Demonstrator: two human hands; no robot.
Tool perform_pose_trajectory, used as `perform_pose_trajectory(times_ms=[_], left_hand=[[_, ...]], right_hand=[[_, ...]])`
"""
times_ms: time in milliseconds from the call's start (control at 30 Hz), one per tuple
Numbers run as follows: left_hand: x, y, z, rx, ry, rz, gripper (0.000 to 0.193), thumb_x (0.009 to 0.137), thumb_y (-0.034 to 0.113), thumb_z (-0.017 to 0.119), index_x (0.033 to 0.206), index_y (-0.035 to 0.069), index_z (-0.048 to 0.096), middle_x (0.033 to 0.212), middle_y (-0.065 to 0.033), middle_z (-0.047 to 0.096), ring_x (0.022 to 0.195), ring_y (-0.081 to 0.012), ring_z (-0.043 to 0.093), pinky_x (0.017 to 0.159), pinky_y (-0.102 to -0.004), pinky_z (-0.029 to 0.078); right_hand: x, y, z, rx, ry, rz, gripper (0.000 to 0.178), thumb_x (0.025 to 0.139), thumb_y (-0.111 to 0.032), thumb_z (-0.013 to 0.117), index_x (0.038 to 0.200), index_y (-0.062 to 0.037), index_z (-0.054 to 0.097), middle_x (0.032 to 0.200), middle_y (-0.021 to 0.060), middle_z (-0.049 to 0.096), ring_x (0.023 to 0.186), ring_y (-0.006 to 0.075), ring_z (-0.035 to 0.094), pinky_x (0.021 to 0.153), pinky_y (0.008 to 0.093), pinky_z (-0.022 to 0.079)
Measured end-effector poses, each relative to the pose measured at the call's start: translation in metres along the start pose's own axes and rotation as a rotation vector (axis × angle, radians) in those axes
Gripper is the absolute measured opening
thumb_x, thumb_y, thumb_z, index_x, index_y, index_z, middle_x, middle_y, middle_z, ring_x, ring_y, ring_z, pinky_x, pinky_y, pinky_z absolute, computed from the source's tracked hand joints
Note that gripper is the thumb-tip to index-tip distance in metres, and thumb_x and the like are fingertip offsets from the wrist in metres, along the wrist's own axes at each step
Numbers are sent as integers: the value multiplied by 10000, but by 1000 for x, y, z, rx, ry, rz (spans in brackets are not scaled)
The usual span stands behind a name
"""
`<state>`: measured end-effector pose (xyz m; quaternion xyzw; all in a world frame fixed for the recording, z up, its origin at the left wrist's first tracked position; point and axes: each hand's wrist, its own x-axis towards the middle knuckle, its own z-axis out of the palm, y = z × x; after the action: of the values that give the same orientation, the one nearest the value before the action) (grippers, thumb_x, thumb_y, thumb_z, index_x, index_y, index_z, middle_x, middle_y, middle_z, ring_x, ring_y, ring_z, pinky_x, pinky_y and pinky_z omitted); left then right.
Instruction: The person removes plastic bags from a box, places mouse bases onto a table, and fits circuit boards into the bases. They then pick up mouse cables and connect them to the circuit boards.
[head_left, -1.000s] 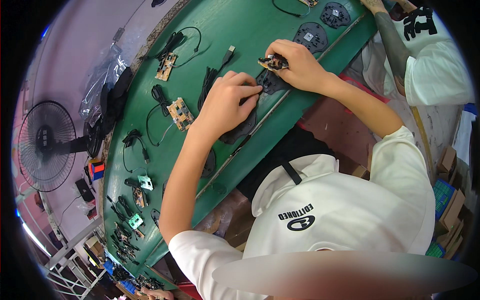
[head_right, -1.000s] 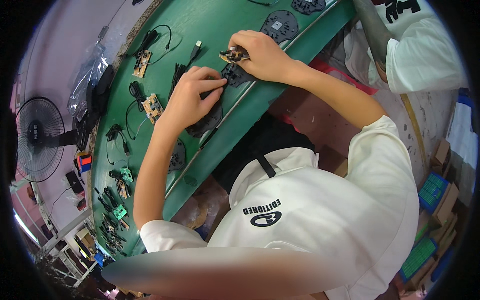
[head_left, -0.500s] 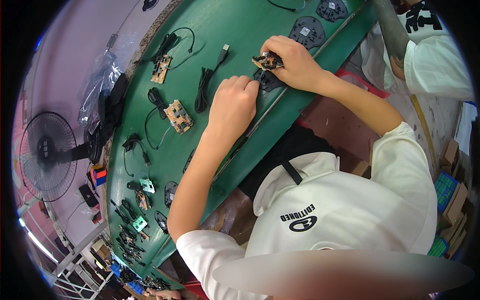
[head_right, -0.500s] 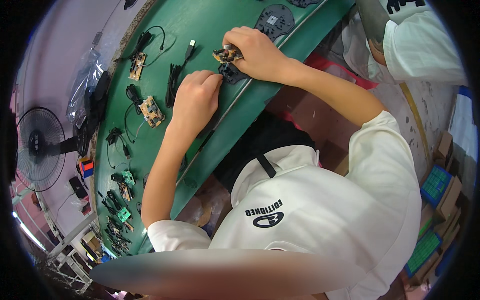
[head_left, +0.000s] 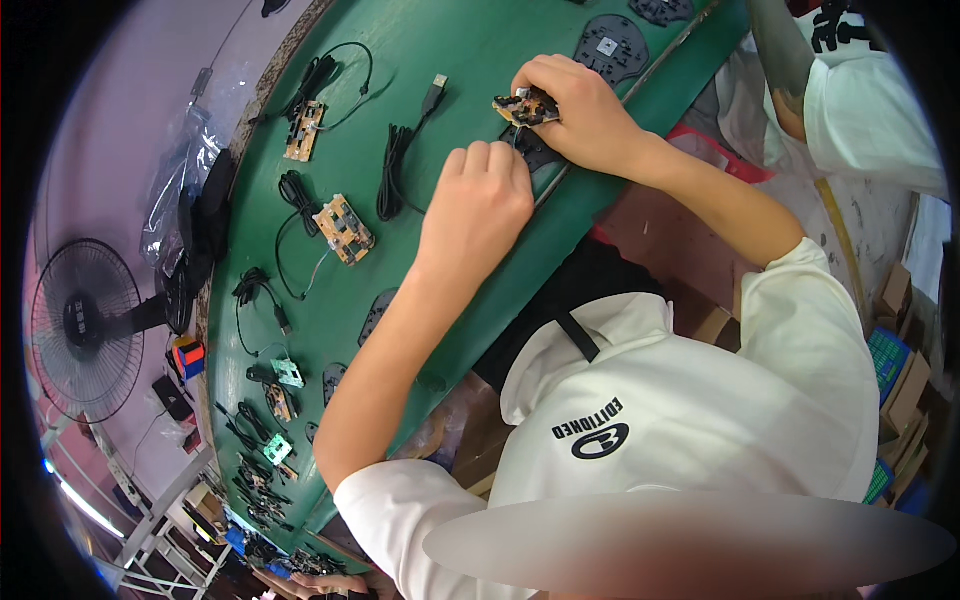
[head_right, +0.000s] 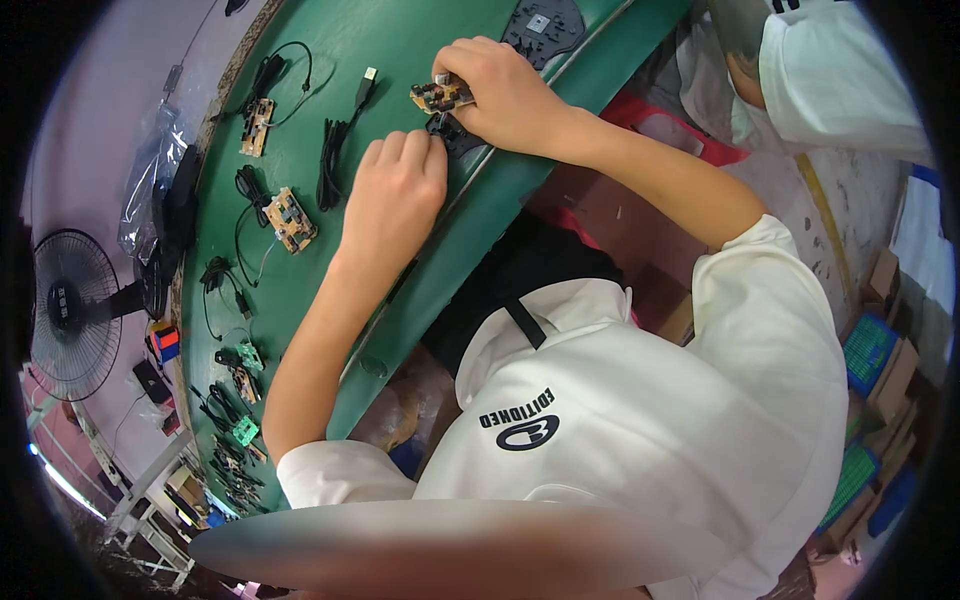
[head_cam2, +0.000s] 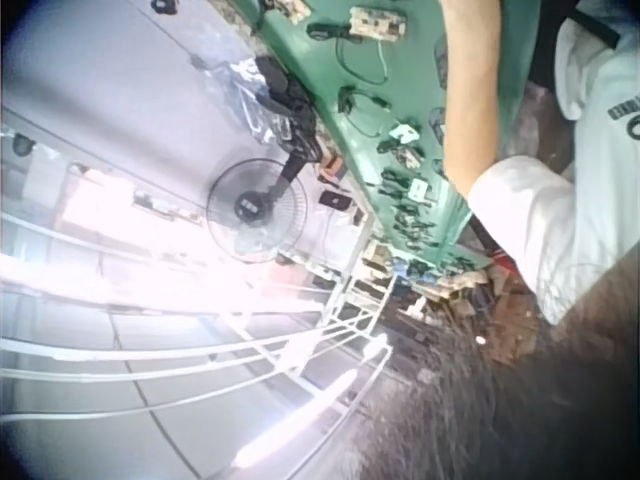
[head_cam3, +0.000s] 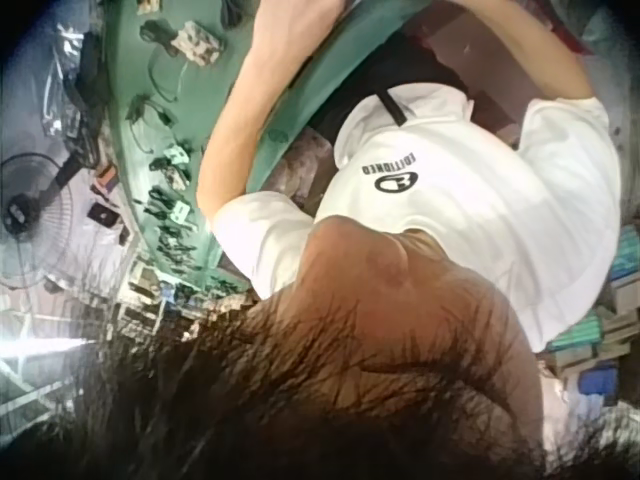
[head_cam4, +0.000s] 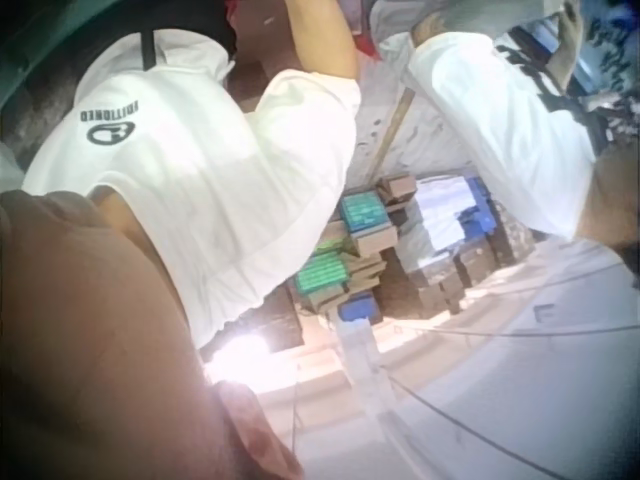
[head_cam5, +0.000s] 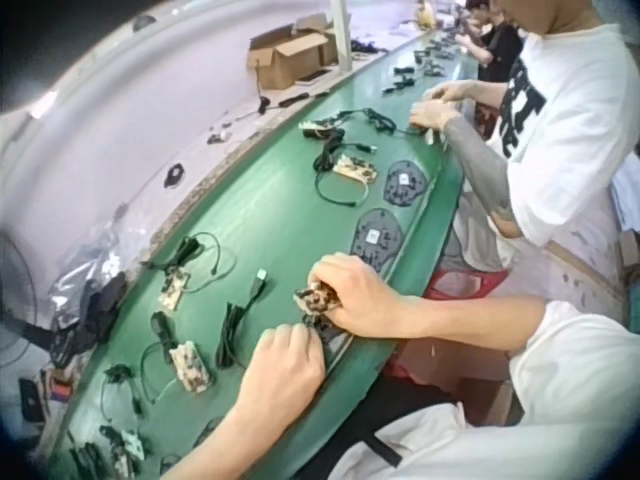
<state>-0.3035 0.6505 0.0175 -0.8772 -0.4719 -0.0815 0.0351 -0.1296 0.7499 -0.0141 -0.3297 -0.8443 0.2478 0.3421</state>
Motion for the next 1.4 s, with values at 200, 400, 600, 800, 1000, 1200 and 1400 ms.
perform_pose_trajectory(times_ms=[200,400,600,800,1000,1200,1400], left_hand=[[0,-9,2,-192,116,-6,104,850,63,643,840,-38,665,820,-114,520,796,-274,562,695,-398,471],[18,-47,9,-817,3,-295,158,852,101,759,869,-46,702,848,-144,660,725,-279,654,689,-359,520],[15,-48,18,-818,69,-283,216,844,86,771,1035,-9,736,898,-125,671,735,-254,653,703,-354,521],[11,-48,25,-638,225,-77,230,870,111,749,1073,5,734,962,-113,672,793,-292,641,732,-387,520],[11,-51,20,-602,190,-77,243,873,128,742,1090,20,735,957,-107,654,855,-294,608,772,-396,506],[13,-51,19,-560,145,-86,269,891,167,726,1131,44,731,993,-98,639,893,-279,589,793,-396,500],[11,-52,24,-599,138,-150,276,884,162,733,1139,54,733,1013,-94,642,929,-285,579,837,-397,488]], right_hand=[[13,7,-7,-34,-86,-42,170,772,-21,673,908,-13,572,847,156,599,845,375,586,743,457,465],[28,4,-11,-109,-225,7,155,808,-68,699,909,-19,592,836,155,625,818,370,609,711,448,467],[57,-4,-9,-180,-459,209,213,783,-162,745,934,-51,646,816,134,685,818,340,667,712,449,499],[65,-2,-4,-170,-498,266,230,781,-178,771,911,-45,636,783,131,682,778,327,665,679,439,486],[79,2,-1,-208,-531,238,317,714,-195,807,919,-42,619,796,146,673,794,336,661,674,441,483],[91,6,0,-136,-580,208,348,715,-216,791,940,-25,608,803,126,663,759,285,643,662,414,476],[76,6,-32,320,-736,344,389,845,-288,728,1063,-16,554,831,43,599,754,130,506,713,302,439]])
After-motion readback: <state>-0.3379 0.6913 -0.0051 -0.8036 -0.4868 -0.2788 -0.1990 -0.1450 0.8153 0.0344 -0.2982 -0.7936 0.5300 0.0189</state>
